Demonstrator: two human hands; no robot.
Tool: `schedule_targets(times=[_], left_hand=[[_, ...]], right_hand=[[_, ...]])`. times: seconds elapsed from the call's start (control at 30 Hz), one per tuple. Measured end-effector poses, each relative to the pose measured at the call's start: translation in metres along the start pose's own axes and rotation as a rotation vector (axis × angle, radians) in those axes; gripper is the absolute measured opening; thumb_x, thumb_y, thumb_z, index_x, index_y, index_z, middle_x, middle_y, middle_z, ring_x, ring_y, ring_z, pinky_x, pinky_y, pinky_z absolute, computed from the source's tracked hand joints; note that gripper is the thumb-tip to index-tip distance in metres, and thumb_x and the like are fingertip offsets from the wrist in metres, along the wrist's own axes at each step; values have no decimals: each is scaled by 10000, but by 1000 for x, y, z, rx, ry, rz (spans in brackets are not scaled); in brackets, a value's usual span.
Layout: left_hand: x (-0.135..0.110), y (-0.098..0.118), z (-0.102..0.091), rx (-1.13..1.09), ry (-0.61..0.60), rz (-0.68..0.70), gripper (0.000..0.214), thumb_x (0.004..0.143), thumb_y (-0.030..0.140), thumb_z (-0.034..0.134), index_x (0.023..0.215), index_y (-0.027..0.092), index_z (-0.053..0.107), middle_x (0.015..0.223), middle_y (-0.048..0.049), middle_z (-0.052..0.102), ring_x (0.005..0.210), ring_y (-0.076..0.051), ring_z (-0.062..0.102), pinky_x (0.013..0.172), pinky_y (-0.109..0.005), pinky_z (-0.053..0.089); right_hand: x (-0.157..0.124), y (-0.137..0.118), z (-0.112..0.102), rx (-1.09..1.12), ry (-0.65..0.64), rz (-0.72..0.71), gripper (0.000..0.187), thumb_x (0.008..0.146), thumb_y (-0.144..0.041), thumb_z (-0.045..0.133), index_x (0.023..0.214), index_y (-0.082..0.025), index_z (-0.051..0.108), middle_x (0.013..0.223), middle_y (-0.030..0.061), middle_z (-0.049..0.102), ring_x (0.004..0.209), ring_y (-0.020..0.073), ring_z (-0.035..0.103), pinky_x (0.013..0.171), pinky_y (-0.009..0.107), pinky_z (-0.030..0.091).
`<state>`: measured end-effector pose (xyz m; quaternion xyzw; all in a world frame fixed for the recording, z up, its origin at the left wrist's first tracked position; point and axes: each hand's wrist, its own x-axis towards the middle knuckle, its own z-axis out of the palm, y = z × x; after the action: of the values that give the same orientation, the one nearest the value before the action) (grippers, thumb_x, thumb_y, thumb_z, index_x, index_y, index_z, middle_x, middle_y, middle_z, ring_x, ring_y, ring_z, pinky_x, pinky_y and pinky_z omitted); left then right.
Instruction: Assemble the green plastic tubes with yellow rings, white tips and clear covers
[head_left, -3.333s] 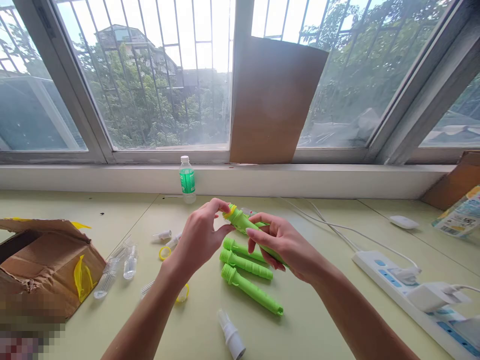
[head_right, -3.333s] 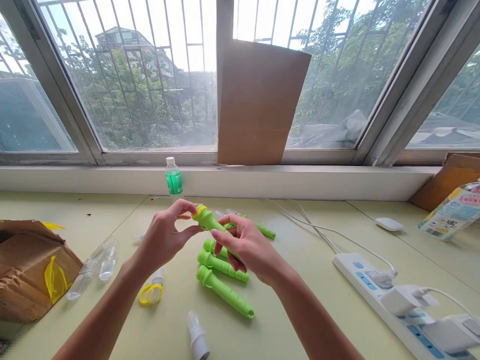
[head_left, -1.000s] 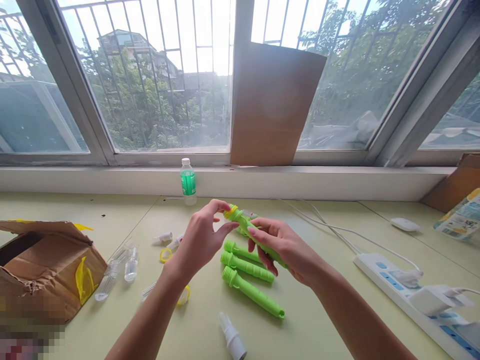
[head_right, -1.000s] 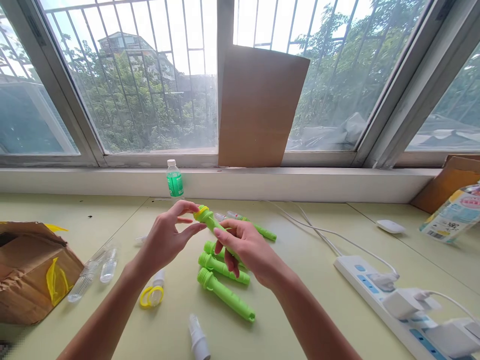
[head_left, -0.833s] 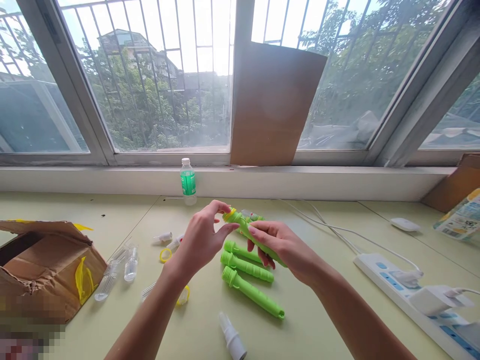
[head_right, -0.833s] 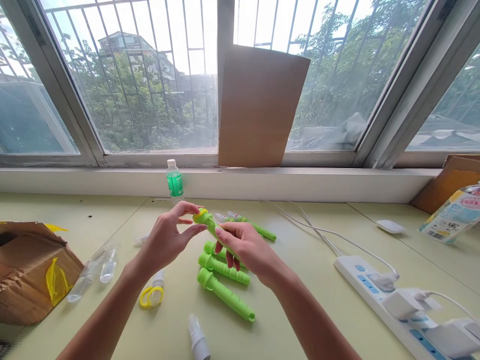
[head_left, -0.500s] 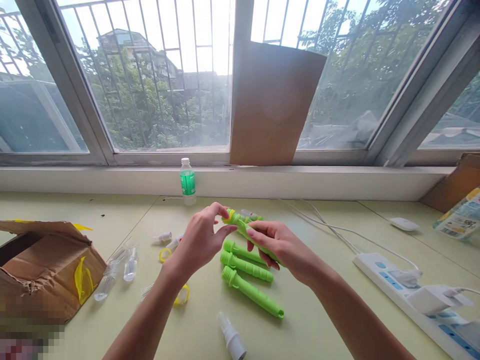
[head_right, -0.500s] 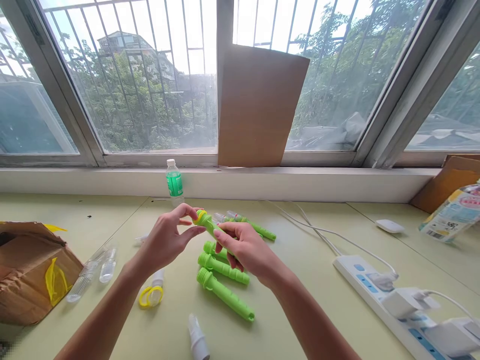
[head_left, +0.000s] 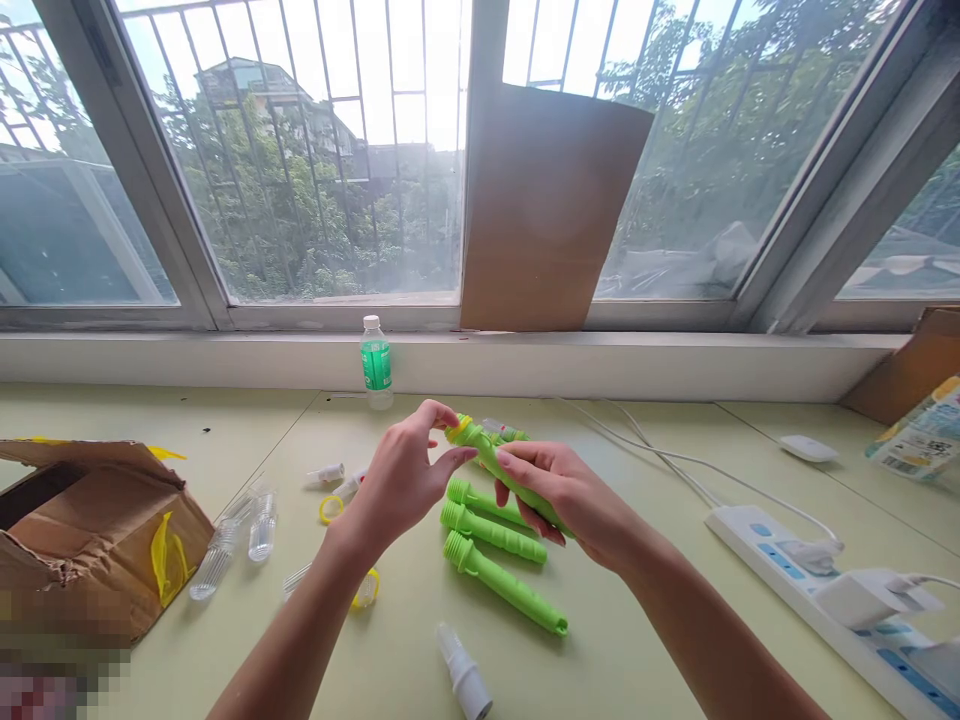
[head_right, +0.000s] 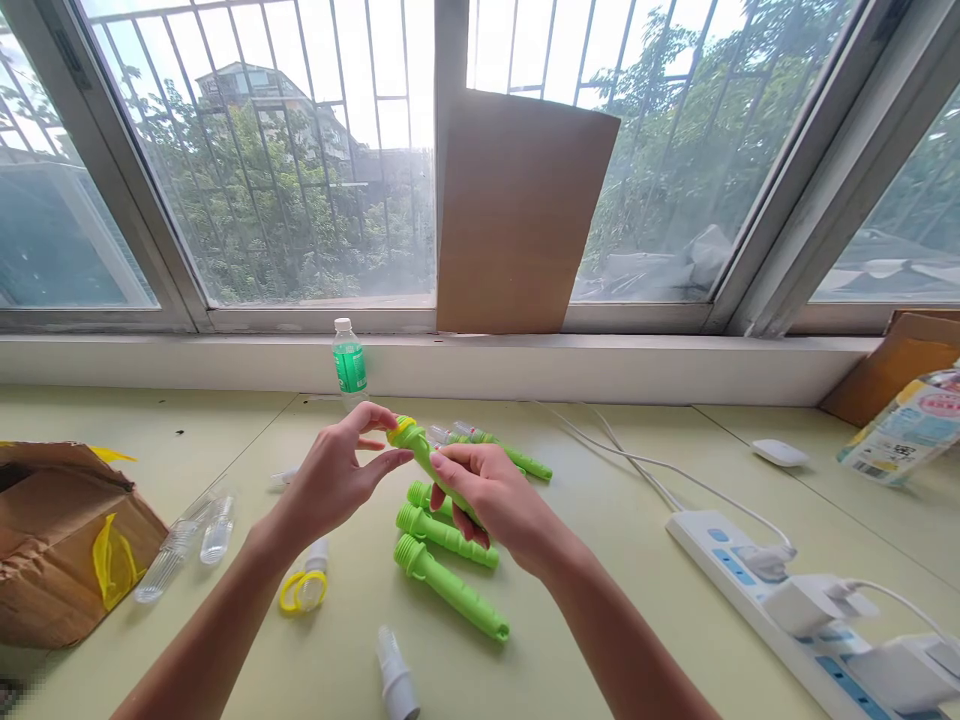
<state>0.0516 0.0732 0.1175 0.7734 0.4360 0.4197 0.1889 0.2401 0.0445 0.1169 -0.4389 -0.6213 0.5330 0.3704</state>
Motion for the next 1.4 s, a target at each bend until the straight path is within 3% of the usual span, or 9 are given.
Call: schedule_targets(times=[0.2,0.5,0.97,1.2,1.4], left_hand=[[-1,1,-1,6,-8,-2,158,826,333,611,905,231,519,971,-7,685,784,-181,674,778,-359,548],[0,1,0,-15,13,-14,197,812,366,627,923,233,531,977,7,669,900,-189,663,785,-330,544],[-1,0,-1,17,22,10,150,824,350,608,859,231,523,925,-13,698,799,-206,677,741,-364,549],[0,2,0,-20,29,2,176,811,358,628,891,234,532,942,6,683,874,-190,674,772,-331,551],[0,2,3,-29,34,19,178,819,338,618,934,230,534,973,-5,675,879,-189,673,769,-332,557]], right_hand=[[-1,0,0,-6,-2,-3,352,872,-499,513,768,-169,577,748,15,590,406,49,397,313,174,237],[0,-1,-1,18,4,3,368,869,-515,504,778,-167,584,748,14,588,394,46,385,305,176,225],[-1,-2,0,1,17,3,358,846,-520,537,785,-171,585,728,7,583,394,48,384,306,182,227],[-2,-3,0,-53,32,50,302,790,-451,648,939,-194,594,679,-20,568,387,41,378,316,166,273],[-2,-5,1,-26,31,21,305,816,-482,598,868,-182,589,680,-18,569,375,41,384,299,170,261]])
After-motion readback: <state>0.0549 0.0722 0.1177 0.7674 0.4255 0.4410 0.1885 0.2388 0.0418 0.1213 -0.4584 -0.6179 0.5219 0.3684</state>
